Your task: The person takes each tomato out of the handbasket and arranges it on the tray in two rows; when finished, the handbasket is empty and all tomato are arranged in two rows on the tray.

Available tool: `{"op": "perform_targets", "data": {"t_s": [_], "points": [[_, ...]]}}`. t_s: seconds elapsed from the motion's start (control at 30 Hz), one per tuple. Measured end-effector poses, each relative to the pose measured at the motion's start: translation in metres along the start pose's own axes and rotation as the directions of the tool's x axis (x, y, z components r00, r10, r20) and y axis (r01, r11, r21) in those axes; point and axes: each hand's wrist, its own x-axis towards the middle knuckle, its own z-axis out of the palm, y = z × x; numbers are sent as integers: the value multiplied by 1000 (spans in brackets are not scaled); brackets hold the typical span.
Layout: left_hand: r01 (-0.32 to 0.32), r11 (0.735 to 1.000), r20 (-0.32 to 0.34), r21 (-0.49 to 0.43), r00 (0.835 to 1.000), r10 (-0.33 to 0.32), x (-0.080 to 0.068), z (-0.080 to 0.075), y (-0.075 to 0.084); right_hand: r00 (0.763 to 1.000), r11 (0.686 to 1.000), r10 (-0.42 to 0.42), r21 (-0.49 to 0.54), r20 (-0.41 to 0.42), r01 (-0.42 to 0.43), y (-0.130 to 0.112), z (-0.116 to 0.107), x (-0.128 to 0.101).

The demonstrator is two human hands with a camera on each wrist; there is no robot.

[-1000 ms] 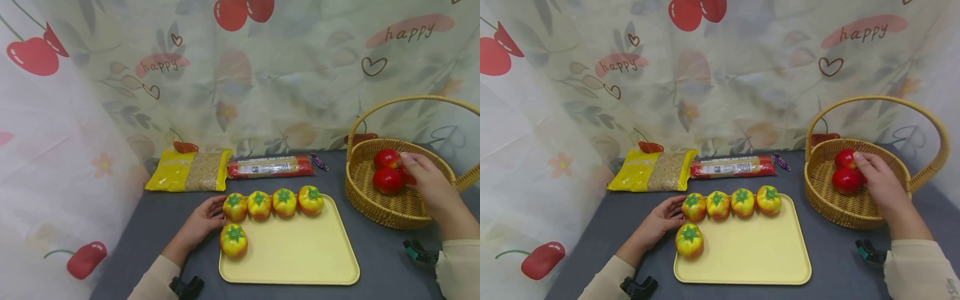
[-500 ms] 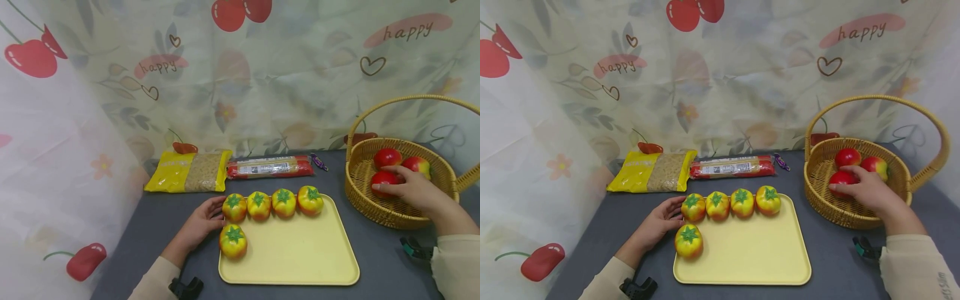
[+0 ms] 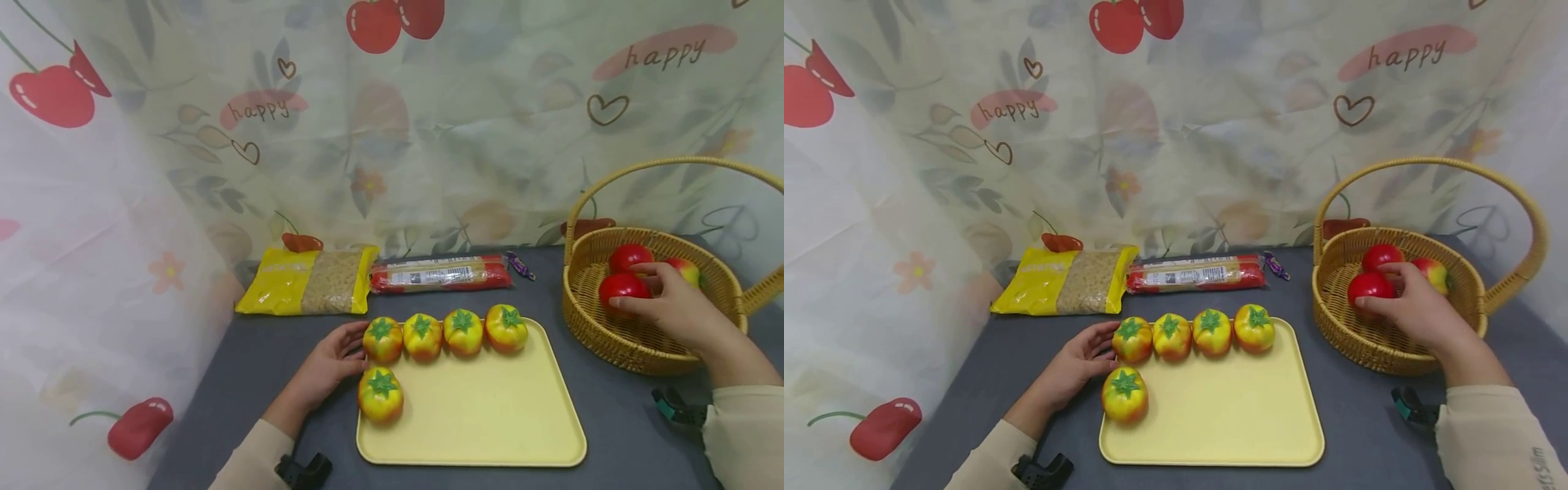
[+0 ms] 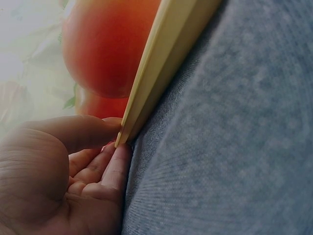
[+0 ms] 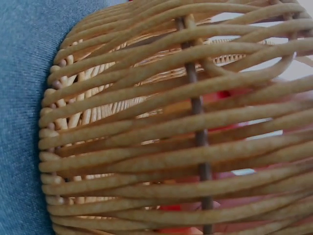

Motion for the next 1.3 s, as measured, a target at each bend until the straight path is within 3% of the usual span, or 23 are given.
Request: {"op": "perform_targets", "data": {"t_s": [0.27,0.4,0.7,1.03,1.3], "points": [[8,1000,-10,4,1000,-8,1,1,0,999,999,-23,-42,-48,21,-5,1,-3],[13,1000,-14,6,1000,-13,1,2,0,997,999,-40,0,-65,40,-9,4,-5],[17,1000,-18,6,1000,-17,1,2,0,974,993,-77,66,-212,93,-21,11,-9],[17,1000,-13,0,1000,-17,1,2,0,975,974,-138,156,-173,165,-36,18,-12],[18,1000,-14,-3,1000,-18,0,2,1,980,981,-166,80,-113,175,-60,30,-18]]}}
